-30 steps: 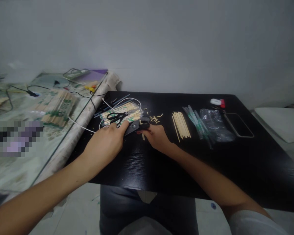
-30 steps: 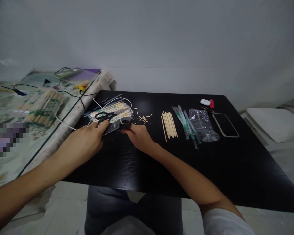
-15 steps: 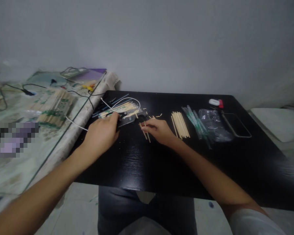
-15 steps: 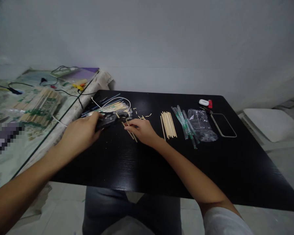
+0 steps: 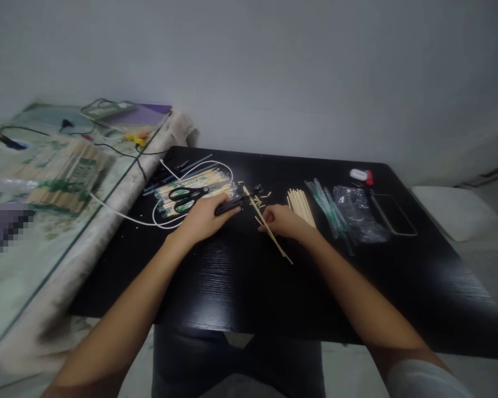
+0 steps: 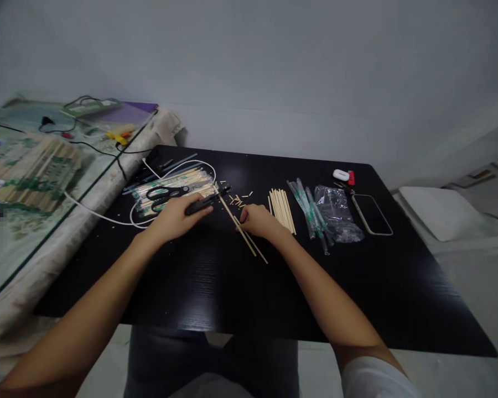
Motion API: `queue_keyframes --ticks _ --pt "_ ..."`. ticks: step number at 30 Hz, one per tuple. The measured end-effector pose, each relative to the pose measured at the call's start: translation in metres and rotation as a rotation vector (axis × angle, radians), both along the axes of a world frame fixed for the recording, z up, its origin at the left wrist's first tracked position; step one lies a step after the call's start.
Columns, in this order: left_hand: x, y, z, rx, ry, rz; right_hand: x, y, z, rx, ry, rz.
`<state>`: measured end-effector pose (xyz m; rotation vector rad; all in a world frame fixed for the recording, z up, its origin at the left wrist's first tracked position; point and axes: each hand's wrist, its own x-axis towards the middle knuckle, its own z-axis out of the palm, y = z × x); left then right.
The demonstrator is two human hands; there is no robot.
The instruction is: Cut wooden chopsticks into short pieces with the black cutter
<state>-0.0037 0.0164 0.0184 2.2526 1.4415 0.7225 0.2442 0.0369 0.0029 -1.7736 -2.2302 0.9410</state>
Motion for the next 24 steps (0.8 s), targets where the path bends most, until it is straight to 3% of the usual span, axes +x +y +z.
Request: queue_keyframes --ticks 3,7,9,19,24 --pt "-0.002 0.001 -0.011 -0.054 -0.017 0.001 0.002 0.001 0.005 0.007 0.192 -0.016" --pt "-0.002 -0.003 -0.020 -0.078 -0.048 0.062 -0.008 -0.006 0.014 -0.138 0.663 -0.050" --pt "0.000 -0.005 -0.023 -0.077 -0.069 0.076 -0.014 -0.012 0.018 -0.138 0.787 -0.062" --pt "0.008 -0.008 -0.034 -0.040 -0.145 0.046 -0.028 -0.019 0.005 0.149 0.804 -0.114" --pt "0.010 -0.011 -0.037 -0.008 -0.198 0.029 -0.028 -0.023 0.012 0.285 0.741 -0.053"
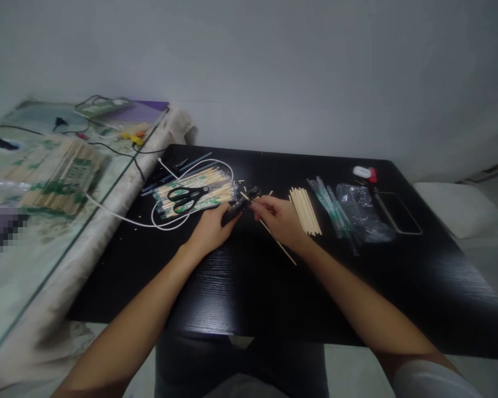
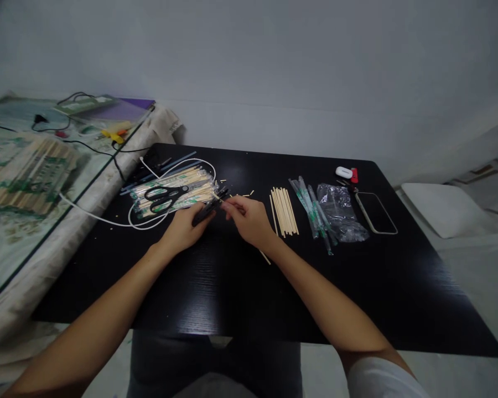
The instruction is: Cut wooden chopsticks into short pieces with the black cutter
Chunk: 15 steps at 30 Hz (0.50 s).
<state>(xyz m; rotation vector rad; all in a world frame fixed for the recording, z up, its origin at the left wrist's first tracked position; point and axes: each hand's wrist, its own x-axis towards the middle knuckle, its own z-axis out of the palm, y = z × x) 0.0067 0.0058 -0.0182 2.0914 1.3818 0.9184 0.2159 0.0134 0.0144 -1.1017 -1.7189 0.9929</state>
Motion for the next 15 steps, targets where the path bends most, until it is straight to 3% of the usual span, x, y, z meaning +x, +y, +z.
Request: queue_keyframes --ticks 5,12,15 --pt "-0.003 -0.002 -0.001 0.029 -0.006 -0.037 0.004 -0.001 0.009 -0.038 0.015 0.126" --pt "-0.007 -0.003 0.010 0.004 -0.020 -0.118 0.008 0.001 0.011 -0.519 0.287 0.317" --pt "-0.007 -0.002 0.010 -0.013 -0.021 -0.141 0.010 0.002 0.010 -0.648 0.354 0.366"
